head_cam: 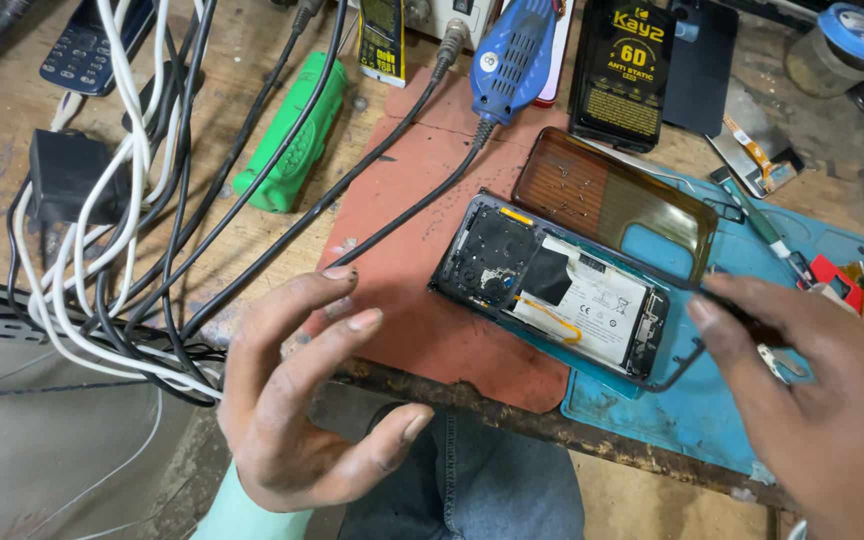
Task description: The person uses a precision screwdriver to remove screws from the back of a disassembled smartphone. They then pick up a black Ticon card holder, inspect it, and place it down. The person resumes using the screwdriver on the phone's internal components.
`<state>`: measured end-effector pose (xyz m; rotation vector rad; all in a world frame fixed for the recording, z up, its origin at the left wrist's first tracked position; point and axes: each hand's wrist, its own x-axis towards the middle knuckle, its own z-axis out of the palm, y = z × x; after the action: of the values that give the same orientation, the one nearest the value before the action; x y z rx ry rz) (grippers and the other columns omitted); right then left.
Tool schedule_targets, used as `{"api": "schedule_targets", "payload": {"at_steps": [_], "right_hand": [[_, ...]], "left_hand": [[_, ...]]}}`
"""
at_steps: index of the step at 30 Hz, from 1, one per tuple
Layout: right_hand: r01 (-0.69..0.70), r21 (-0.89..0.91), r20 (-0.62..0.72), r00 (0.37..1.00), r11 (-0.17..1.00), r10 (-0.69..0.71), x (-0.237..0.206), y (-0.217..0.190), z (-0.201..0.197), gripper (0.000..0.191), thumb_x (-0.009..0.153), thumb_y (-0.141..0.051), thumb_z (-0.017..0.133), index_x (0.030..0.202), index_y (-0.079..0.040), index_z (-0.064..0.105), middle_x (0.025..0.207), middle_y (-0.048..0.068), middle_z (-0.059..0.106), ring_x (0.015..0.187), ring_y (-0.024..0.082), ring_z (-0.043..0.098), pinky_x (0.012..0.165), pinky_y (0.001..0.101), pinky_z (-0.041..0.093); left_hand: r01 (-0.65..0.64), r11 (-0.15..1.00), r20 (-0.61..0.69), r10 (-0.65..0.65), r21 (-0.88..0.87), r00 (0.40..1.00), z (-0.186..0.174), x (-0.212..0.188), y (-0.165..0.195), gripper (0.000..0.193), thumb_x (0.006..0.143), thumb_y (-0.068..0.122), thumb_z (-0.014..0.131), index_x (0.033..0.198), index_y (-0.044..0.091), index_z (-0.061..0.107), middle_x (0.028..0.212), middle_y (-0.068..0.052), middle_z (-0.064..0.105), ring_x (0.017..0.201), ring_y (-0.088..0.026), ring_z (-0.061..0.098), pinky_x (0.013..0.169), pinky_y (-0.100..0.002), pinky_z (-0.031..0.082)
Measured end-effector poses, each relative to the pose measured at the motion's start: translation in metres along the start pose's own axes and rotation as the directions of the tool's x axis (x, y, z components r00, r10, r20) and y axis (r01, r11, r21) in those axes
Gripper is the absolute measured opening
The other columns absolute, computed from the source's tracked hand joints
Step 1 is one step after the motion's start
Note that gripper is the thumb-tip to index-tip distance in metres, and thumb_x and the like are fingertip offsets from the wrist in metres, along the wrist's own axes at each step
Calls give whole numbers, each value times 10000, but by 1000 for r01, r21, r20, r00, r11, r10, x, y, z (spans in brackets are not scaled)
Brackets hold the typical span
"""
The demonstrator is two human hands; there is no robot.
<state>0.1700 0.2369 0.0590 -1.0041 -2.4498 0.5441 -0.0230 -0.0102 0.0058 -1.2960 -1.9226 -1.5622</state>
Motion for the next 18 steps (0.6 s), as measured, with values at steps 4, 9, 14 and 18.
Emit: {"api": "schedule_targets", "payload": {"at_steps": [4,9,14,18], "right_hand": [[4,10,129,992,1000,-5,34,-9,6,292,934,-218,772,1179,-59,758,1037,113,785,818,226,739,650,312,572],[36,-65,167,986,997,-25,26,5,10,442,867,-348,782,1217,-82,737,1079,113,777,914,247,763,605,342,562],[24,-353,341,934,935,104,20,11,14,966,581,-550,929,1386,-130,600,1261,180,694,1154,357,680,760,462,584],[-49,-355,406,891,934,202,21,-1,15,1077,587,-553,930,1483,-172,471,1317,180,642,1234,353,638,966,485,543]], "left_hand": [[6,1000,20,-6,11,1000,5,-7,10,538,773,303,866,1192,31,666,1263,-215,623,1163,-365,661,984,-447,560],[79,997,23,-79,-16,997,9,-12,14,422,818,214,864,1164,34,705,1256,-187,657,1128,-319,696,940,-394,580],[178,982,-21,-179,-63,984,20,-17,22,358,853,183,834,1148,24,705,1253,-175,670,1093,-283,729,902,-339,612],[225,961,-49,-235,-160,971,24,-18,27,314,901,159,805,1150,0,699,1253,-195,665,1139,-276,742,888,-304,636]]}}
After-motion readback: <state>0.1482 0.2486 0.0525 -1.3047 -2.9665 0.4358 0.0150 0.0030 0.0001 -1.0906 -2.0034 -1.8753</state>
